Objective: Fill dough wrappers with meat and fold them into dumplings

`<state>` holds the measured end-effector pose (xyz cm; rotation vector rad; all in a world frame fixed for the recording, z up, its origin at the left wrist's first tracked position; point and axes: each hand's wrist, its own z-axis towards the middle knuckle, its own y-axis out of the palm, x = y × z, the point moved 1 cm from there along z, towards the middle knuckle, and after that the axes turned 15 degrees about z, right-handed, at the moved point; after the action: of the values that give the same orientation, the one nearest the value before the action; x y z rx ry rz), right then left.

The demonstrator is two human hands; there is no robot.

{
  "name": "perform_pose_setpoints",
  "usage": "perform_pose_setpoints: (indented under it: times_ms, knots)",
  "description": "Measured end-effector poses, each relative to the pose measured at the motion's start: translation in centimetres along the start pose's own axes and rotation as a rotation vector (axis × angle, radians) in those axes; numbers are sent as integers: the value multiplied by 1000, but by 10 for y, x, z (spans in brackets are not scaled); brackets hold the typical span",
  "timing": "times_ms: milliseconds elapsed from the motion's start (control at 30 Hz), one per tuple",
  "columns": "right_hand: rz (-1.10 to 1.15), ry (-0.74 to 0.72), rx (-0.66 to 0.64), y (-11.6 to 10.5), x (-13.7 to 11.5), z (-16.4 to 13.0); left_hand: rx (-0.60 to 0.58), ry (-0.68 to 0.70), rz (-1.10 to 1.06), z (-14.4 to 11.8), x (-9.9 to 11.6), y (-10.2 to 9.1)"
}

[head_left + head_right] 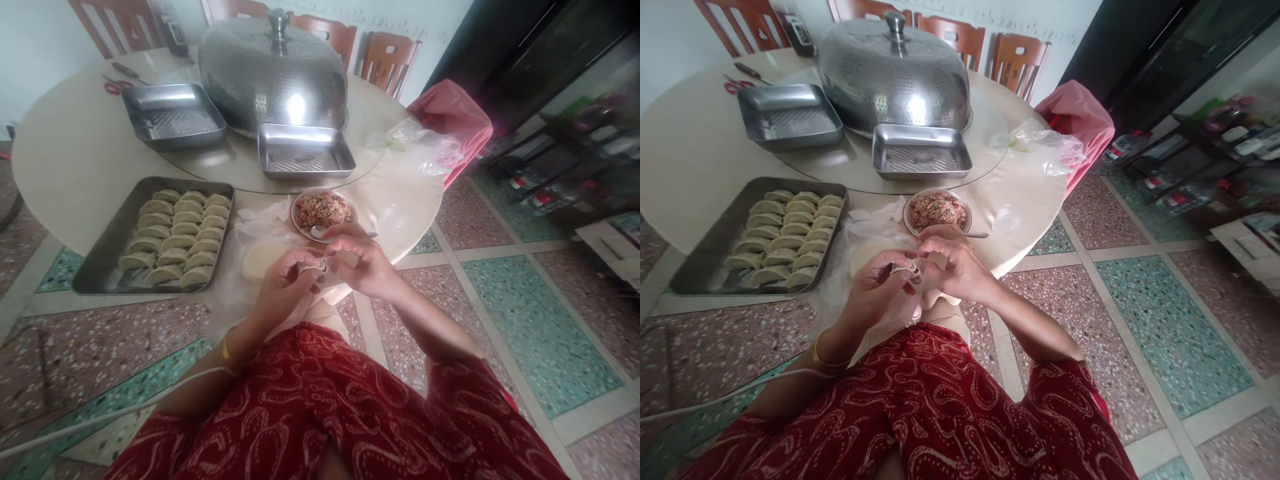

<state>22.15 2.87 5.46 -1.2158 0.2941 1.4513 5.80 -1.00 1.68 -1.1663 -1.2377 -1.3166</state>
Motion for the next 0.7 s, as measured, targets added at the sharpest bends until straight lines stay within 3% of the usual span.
perform_pose_setpoints:
  times_ms: [300, 467, 700]
  knots:
    - [-3, -29, -69, -10, 4, -6, -33, 18, 19, 2, -5, -6]
    - [-70, -99, 31, -13, -4, -13, -6, 21, 56, 3, -7, -7]
    - [-171, -102, 17, -3, -2, -19, 19, 9, 0, 1, 2, -3]
